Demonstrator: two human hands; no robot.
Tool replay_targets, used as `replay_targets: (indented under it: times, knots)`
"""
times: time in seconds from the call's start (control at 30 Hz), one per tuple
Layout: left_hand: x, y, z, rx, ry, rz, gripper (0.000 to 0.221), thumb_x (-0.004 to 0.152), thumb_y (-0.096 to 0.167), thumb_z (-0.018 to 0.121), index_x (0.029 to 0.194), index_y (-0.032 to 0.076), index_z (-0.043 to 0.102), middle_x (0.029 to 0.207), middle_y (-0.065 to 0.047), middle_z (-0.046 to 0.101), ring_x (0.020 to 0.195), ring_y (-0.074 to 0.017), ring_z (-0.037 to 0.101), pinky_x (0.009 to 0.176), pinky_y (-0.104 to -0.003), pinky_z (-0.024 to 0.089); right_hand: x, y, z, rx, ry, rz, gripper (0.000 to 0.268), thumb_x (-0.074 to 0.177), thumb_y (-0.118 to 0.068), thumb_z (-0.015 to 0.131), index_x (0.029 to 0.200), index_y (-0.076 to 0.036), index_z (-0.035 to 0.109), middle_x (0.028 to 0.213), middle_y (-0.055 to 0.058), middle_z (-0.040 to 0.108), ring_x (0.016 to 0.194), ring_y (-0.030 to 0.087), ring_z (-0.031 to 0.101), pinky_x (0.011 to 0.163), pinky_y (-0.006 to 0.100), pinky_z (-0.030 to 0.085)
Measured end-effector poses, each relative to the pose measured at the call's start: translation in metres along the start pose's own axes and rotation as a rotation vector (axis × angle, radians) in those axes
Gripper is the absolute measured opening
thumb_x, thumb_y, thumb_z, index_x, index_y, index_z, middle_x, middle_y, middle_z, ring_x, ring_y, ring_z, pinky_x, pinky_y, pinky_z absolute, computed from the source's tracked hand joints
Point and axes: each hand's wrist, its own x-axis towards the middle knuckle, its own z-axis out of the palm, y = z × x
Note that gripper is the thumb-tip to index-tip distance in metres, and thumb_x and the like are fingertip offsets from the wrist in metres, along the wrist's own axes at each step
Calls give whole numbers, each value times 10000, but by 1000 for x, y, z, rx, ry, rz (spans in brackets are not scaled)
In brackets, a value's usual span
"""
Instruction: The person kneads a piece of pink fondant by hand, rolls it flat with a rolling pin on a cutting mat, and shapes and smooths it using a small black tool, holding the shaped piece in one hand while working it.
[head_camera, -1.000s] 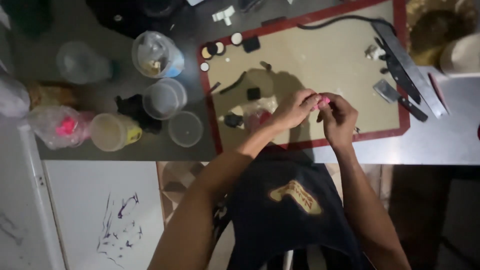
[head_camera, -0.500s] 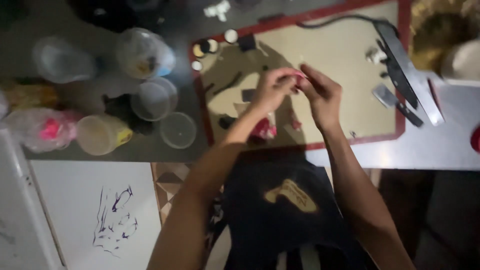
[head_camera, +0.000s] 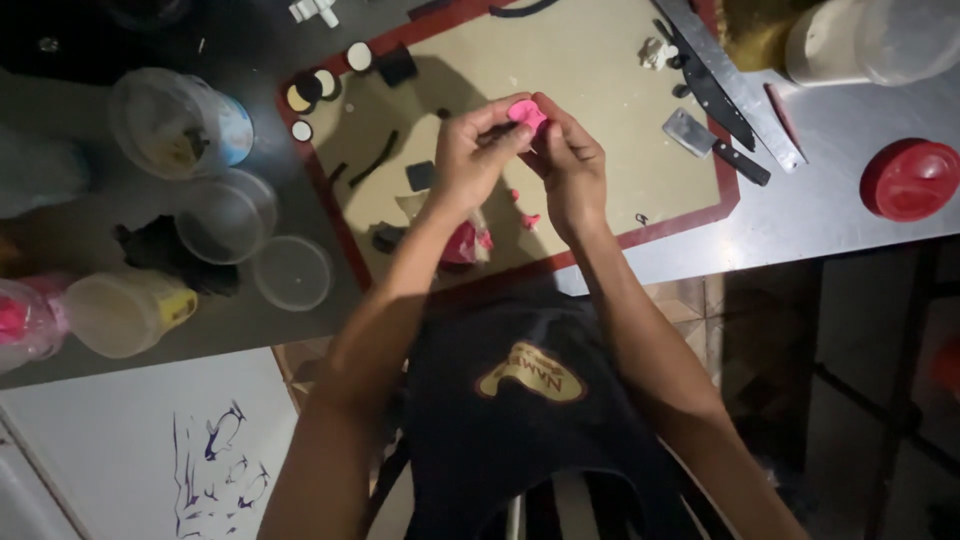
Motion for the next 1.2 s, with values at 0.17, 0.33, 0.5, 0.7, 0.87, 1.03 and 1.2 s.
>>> replay_targets:
  times: [0.17, 0.33, 0.5, 0.7, 0.87, 1.03, 1.2]
  knots:
    - [5, -8, 0, -208, -144, -144, 388, 1037, 96, 631, 1408, -5, 577, 1234, -67, 727, 1075, -113, 727, 944, -295, 635, -4, -8, -29, -73, -167, -42, 379, 1058, -62, 619, 1427, 19, 591, 1358, 110, 683, 1242, 203, 667, 1113, 357, 556]
    - [4, -22, 17, 460, -268, -269, 275, 1164, 195, 545, 1249, -7, 710, 1003, -134, 724, 863, -169, 647, 758, -356, 547, -12, -38, -23, -381, -321, -157, 409, 1073, -52, 646, 1466, 10, 549, 1402, 103, 625, 1233, 161, 611, 1073, 305, 528]
    - [-19, 1, 32, 257, -196, -61, 218, 1073, 161, 599, 1235, 28, 659, 975, -68, 759, 930, -167, 698, 822, -333, 569, -20, -38, -45, -794, -61, -311, 202, 1133, -112, 665, 1267, 28, 720, 1122, 93, 760, 1035, 142, 737, 941, 292, 612]
    - [-67, -30, -4, 880, -146, 203, 336, 804, -56, 609, 1110, 42, 709, 1125, -216, 688, 1045, -417, 654, 849, -455, 529, -53, 8, -130, -134, 204, 80, 259, 1111, -141, 618, 1322, 5, 660, 1121, 101, 649, 985, 180, 659, 875, 332, 583]
    - [-53, -49, -2, 1035, -218, 40, 270, 848, -16, 640, 1095, 65, 712, 1108, -152, 702, 1027, -358, 671, 860, -459, 539, -77, 15, -140, 347, 100, 233, 230, 1116, -86, 520, 1322, 7, 563, 1328, 157, 628, 1222, 281, 676, 1100, 380, 584]
    - [-36, -60, 13, 1144, -292, 231, 104, 857, -23, 684, 930, 41, 723, 1008, -179, 713, 950, -378, 693, 818, -445, 561, -84, 1, -121, 539, -7, 300, 343, 1120, -144, 479, 1416, 16, 543, 1440, 189, 599, 1325, 309, 615, 1145, 389, 522]
    - [-33, 23, 72, 256, -72, -340, 126, 901, 19, 716, 1023, 18, 746, 917, -149, 774, 771, -381, 699, 603, -419, 538, -86, -9, -101, 561, -23, 350, 454, 1065, -186, 537, 1478, 3, 514, 1480, 169, 574, 1346, 290, 611, 1136, 371, 546]
